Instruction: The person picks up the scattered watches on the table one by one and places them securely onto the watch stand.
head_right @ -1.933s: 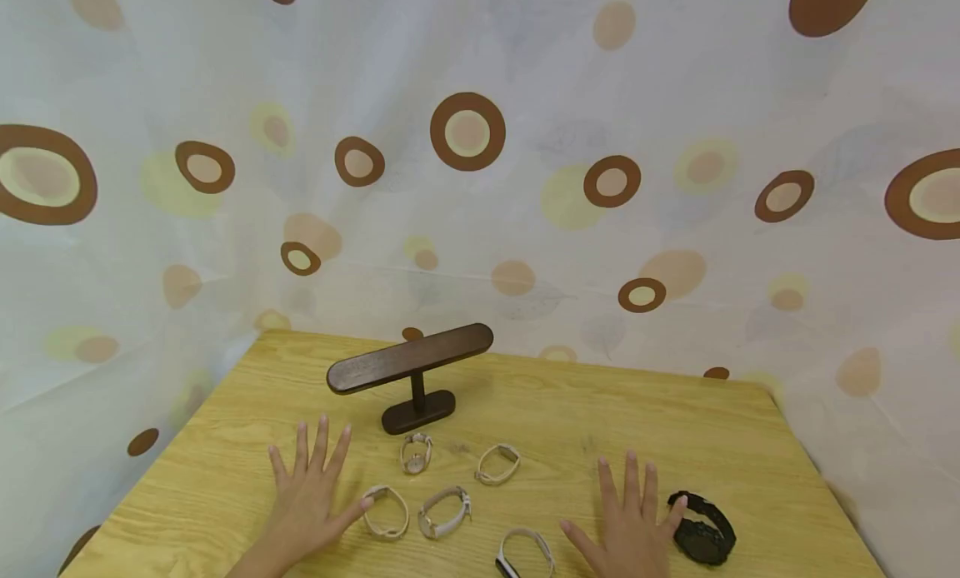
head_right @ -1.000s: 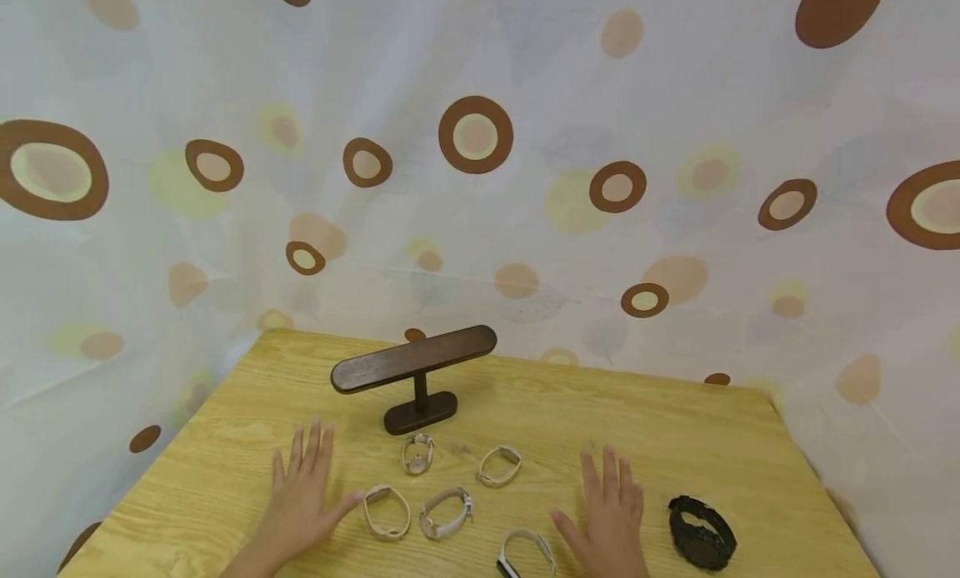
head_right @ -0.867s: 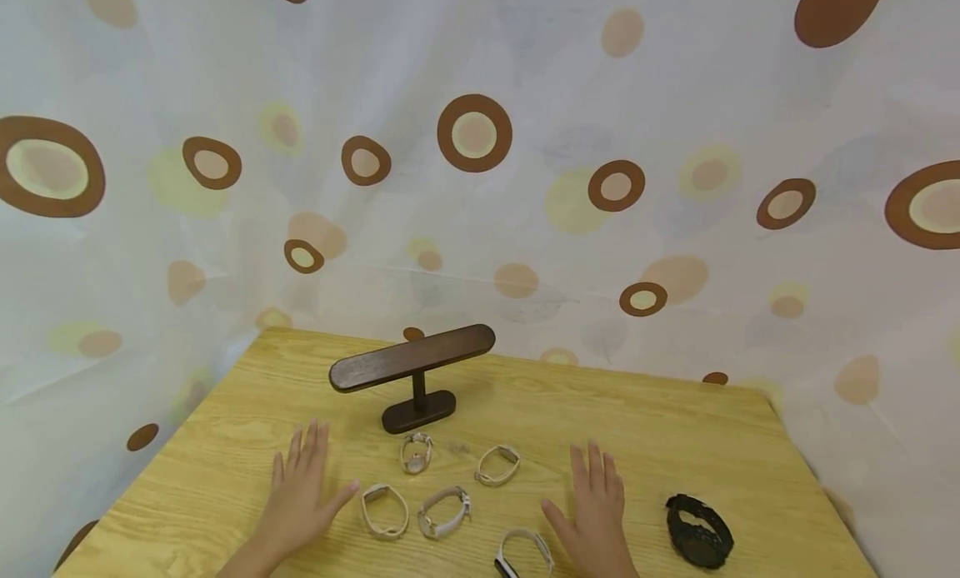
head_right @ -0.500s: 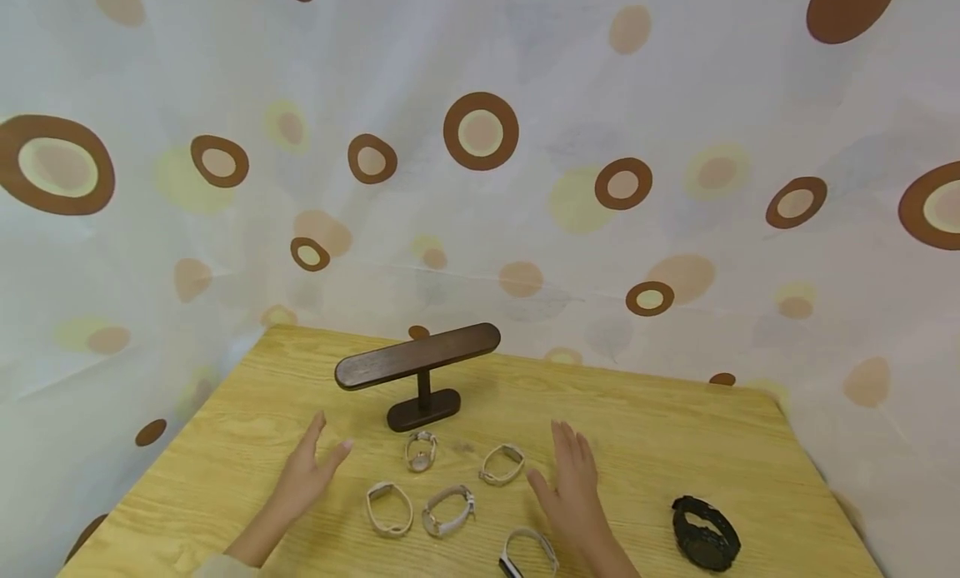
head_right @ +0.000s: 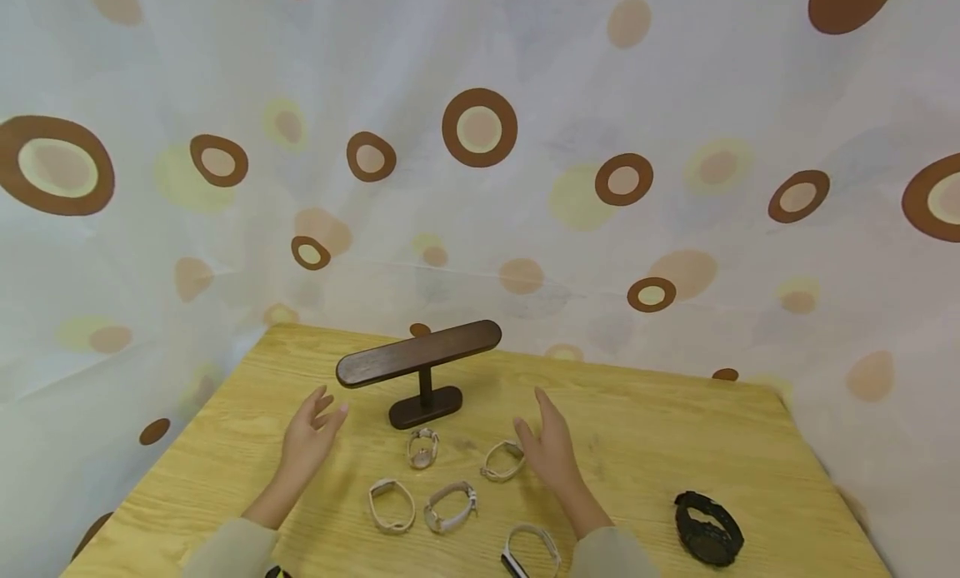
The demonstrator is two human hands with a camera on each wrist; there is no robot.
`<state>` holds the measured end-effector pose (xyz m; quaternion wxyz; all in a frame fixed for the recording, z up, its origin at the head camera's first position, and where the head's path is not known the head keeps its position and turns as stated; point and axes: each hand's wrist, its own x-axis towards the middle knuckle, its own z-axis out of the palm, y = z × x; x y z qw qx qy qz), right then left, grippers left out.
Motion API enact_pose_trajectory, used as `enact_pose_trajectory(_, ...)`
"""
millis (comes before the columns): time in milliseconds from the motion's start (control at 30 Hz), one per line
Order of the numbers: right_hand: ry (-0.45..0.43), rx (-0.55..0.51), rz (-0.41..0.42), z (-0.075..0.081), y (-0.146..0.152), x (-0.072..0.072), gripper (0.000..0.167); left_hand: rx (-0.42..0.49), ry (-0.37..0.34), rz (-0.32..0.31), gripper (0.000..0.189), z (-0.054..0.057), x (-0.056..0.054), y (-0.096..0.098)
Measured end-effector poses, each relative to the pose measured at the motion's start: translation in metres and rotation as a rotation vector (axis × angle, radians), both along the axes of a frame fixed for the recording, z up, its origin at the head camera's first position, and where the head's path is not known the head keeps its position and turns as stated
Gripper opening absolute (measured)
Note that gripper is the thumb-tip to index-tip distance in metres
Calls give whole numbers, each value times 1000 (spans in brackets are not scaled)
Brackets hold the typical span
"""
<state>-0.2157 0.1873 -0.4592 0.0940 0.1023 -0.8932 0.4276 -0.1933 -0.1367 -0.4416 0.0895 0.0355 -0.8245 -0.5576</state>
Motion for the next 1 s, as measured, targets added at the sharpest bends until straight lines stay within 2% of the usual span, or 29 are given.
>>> enact_pose_trajectory(133,-74,-53,-27,8,-13,-15,58,32,-8,51,61,5,-7,2)
enact_pose_trajectory(233,-99,-76,-25,14,-19,-26,58,74,-2,73,59,7,-11,4)
enact_pose_trajectory(400,-85,-59,8,32,-21,-46,58,169,-3,72,58,6,-16,11)
enact_pose_trajectory(567,-60,-61,9,50,-23,-65,56,252,16,110,56,9,-21,15)
enact_pose_trajectory(733,-61,-85,-16,57,-28,-76,53,286,39,163,49,13,-26,20)
enact_pose_trajectory(833,-107,-84,-13,58,-32,-79,53,279,42,193,46,14,-28,23)
enact_pose_trajectory(1000,-167,-25,24,62,-38,-83,55,293,44,250,41,16,-30,25)
